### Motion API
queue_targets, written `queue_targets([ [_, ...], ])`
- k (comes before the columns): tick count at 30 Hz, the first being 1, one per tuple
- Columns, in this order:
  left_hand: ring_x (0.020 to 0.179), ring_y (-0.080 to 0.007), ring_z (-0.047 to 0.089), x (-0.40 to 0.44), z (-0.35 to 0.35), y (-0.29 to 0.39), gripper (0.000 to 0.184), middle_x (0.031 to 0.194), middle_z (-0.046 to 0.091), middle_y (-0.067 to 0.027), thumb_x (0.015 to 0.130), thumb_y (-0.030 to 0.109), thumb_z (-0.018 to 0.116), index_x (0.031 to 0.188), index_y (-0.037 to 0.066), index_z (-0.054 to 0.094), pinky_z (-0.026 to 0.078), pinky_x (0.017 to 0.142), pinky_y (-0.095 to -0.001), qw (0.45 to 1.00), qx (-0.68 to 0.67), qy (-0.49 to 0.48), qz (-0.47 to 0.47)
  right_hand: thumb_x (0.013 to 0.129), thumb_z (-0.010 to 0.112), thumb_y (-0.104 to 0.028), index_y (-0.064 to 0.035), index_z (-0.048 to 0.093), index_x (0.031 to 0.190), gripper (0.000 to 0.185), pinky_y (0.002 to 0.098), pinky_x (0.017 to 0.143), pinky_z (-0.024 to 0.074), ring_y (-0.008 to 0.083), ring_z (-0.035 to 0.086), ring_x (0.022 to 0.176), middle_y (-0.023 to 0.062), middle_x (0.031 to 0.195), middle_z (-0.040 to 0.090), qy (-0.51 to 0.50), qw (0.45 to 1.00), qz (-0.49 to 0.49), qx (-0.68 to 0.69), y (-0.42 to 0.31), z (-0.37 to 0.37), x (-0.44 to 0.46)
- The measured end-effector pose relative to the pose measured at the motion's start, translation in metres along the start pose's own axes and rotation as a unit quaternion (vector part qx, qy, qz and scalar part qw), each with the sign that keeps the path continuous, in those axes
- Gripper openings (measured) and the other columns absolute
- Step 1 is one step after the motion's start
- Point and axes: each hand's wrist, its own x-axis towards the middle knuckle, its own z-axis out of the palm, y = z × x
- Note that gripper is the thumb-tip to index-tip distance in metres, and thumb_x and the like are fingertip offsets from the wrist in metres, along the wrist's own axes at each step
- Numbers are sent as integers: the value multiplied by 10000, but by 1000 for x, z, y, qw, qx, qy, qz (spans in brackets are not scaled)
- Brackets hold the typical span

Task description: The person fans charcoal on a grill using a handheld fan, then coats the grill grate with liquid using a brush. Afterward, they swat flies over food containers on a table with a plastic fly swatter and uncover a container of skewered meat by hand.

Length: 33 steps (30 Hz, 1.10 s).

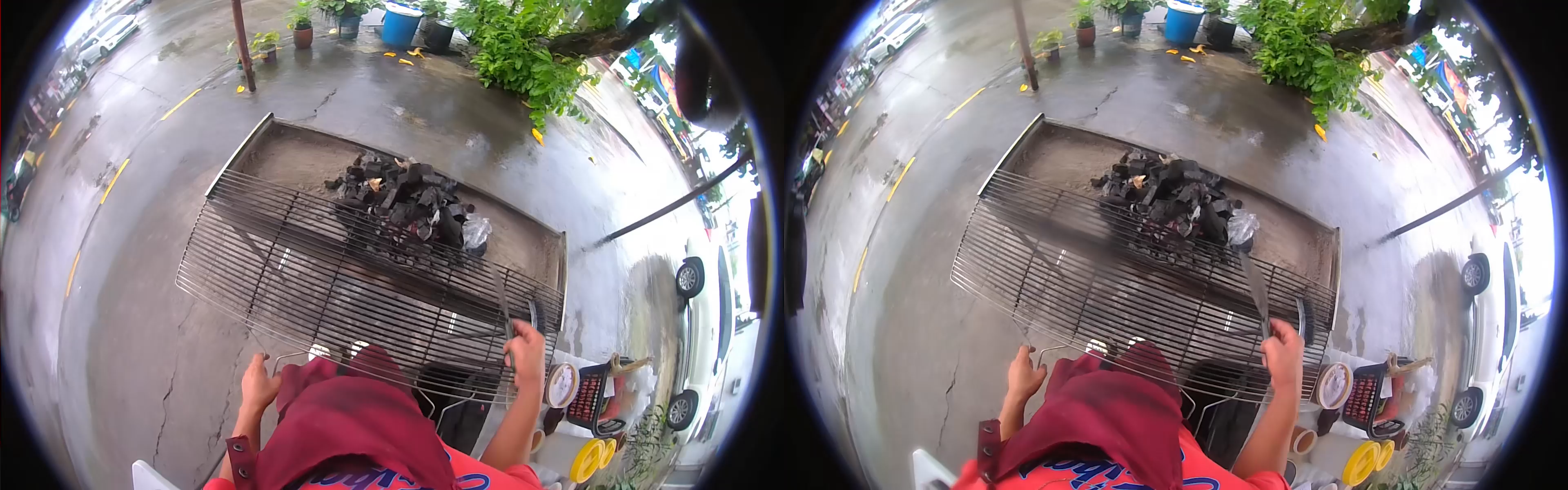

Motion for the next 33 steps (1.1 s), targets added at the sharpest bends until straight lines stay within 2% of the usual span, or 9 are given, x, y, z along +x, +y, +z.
queue_targets([
  [3, 813, -366, 600, 1, 6, -8, 442, 817, 593, -181, 668, 162, 660, 1067, 21, 533, 463, 710, -432, 1000, 15, 14, 18, 788, 596, -8, 49, 582, 1125, 342, 209, 493, 393, 70, 492, 600, 11, 742, 557, -133, 978, -86, 132, -15, 14, 23],
  [6, 820, -369, 598, -1, 4, -8, 445, 823, 598, -185, 659, 148, 648, 1070, 27, 530, 460, 700, -438, 999, 8, 22, 30, 851, 608, -84, 52, 557, 1161, 342, 209, 497, 400, 74, 496, 600, 5, 726, 540, -173, 968, -166, 80, -22, 37, 57],
  [12, 779, -406, 598, -10, 2, -2, 338, 779, 615, -201, 636, 58, 595, 964, 44, 518, 453, 676, -467, 999, 14, 30, -5, 887, 587, -134, 54, 563, 1157, 330, 258, 567, 460, 79, 520, 618, 32, 765, 577, -99, 958, -226, -148, -48, 62, 135],
  [15, 749, -426, 590, -9, 8, -7, 309, 739, 609, -207, 617, 16, 563, 918, 55, 502, 444, 664, -488, 997, 42, 61, 11, 864, 624, -161, 45, 577, 1152, 357, 309, 655, 490, 167, 594, 665, 97, 815, 635, -99, 924, -307, -206, -72, 62, 155],
  [18, 756, -433, 586, -10, 6, -5, 315, 732, 605, -214, 610, 2, 553, 915, 59, 496, 437, 660, -501, 997, 56, 51, 10, 839, 651, -184, 40, 595, 1128, 370, 344, 760, 492, 304, 646, 821, 181, 911, 664, -88, 830, -483, -265, -83, 60, 172],
  [21, 758, -436, 584, -12, 6, -6, 308, 722, 602, -216, 612, -4, 548, 908, 59, 488, 434, 657, -506, 998, 58, 32, -4, 825, 658, -190, 49, 613, 1081, 353, 361, 835, 476, 387, 607, 977, 232, 1014, 641, -136, 837, -435, -303, -83, 56, 172],
  [28, 746, -443, 573, -11, -1, -8, 305, 708, 590, -214, 617, -14, 531, 909, 55, 475, 422, 646, -513, 998, 57, 13, 2, 806, 659, -176, 39, 626, 1057, 332, 367, 816, 483, 375, 618, 949, 231, 996, 643, -177, 841, -362, -362, -58, 51, 170],
  [31, 751, -445, 567, -12, -8, -1, 308, 709, 585, -215, 619, -13, 529, 914, 55, 472, 417, 647, -515, 999, 49, 1, -9, 802, 661, -171, 34, 629, 1044, 319, 373, 800, 482, 375, 619, 933, 219, 977, 647, -133, 843, -416, -313, -67, 39, 173],
  [33, 755, -447, 563, -12, -10, 1, 312, 710, 582, -216, 619, -12, 528, 919, 57, 471, 414, 646, -515, 999, 49, -8, -17, 809, 640, -179, 37, 627, 1025, 306, 387, 795, 479, 385, 612, 927, 205, 970, 650, -124, 833, -417, -342, -71, 50, 181],
])
